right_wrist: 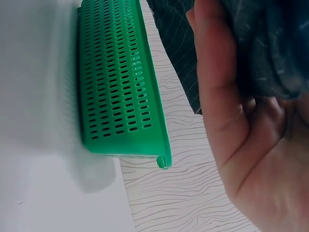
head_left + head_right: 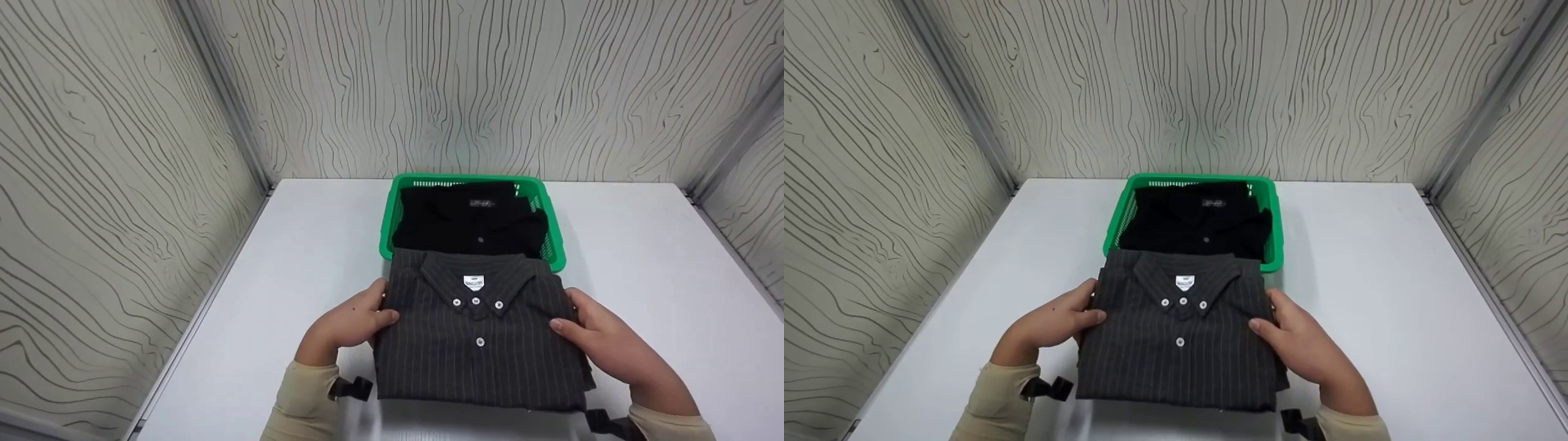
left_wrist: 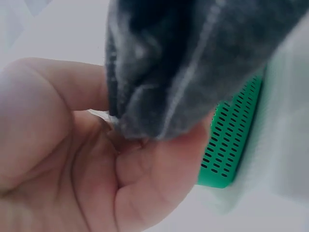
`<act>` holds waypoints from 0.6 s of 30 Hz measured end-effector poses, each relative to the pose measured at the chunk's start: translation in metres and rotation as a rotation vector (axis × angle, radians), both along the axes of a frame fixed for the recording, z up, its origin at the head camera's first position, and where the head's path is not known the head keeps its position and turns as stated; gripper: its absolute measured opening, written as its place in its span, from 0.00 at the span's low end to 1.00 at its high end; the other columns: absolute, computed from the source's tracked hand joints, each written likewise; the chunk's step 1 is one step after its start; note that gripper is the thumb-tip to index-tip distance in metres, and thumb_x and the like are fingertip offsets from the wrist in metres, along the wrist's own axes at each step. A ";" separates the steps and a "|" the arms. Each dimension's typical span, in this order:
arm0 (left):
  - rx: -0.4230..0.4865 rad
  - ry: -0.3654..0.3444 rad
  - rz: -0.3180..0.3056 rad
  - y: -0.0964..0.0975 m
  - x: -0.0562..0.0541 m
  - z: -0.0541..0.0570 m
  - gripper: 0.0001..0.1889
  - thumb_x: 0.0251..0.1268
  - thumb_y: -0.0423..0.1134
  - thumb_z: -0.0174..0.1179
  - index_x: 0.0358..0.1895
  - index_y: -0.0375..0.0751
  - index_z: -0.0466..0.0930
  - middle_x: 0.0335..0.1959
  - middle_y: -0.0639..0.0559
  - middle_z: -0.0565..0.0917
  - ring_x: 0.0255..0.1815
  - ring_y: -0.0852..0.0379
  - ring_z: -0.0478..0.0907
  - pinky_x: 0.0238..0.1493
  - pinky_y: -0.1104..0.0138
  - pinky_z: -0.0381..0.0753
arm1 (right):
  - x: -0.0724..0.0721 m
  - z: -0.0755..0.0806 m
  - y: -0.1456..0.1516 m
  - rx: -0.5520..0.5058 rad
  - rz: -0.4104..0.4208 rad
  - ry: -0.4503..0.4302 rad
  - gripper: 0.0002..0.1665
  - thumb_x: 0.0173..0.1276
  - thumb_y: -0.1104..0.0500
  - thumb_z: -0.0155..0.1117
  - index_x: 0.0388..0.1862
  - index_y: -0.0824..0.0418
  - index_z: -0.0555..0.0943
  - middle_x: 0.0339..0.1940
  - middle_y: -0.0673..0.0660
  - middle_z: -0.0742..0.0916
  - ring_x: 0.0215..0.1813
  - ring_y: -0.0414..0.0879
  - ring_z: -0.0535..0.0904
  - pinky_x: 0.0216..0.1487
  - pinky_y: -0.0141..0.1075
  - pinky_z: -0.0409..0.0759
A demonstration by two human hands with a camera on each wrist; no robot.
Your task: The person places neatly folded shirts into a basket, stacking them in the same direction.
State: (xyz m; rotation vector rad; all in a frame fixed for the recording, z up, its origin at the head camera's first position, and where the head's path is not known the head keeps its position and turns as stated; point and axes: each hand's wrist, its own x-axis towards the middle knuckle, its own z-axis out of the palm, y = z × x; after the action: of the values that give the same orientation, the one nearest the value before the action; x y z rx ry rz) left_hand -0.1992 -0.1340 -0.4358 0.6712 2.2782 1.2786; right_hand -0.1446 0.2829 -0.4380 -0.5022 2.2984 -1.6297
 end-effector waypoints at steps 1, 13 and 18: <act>0.001 0.000 0.001 0.000 -0.001 0.001 0.13 0.76 0.37 0.50 0.58 0.37 0.63 0.44 0.44 0.75 0.37 0.52 0.79 0.35 0.59 0.80 | 0.000 0.000 0.000 -0.002 0.000 0.006 0.25 0.83 0.57 0.51 0.66 0.73 0.59 0.48 0.68 0.83 0.44 0.55 0.85 0.43 0.42 0.84; 0.056 -0.013 0.034 0.001 -0.022 0.005 0.21 0.75 0.36 0.51 0.66 0.37 0.58 0.53 0.40 0.74 0.45 0.49 0.78 0.39 0.58 0.81 | -0.018 0.003 -0.002 0.040 -0.033 0.048 0.26 0.82 0.61 0.50 0.70 0.72 0.57 0.55 0.69 0.80 0.50 0.50 0.82 0.48 0.38 0.82; 0.085 -0.046 0.081 0.004 -0.034 0.007 0.25 0.72 0.34 0.52 0.68 0.39 0.57 0.60 0.37 0.71 0.51 0.47 0.79 0.42 0.55 0.83 | -0.033 0.006 -0.004 0.075 -0.097 0.041 0.27 0.82 0.62 0.50 0.73 0.70 0.56 0.58 0.69 0.80 0.52 0.50 0.82 0.50 0.37 0.82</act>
State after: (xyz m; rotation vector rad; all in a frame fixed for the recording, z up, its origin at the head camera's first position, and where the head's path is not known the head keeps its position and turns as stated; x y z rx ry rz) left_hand -0.2336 -0.1296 -0.4291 0.5770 2.2455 1.4209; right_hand -0.1774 0.2789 -0.4321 -0.4167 2.4385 -1.5836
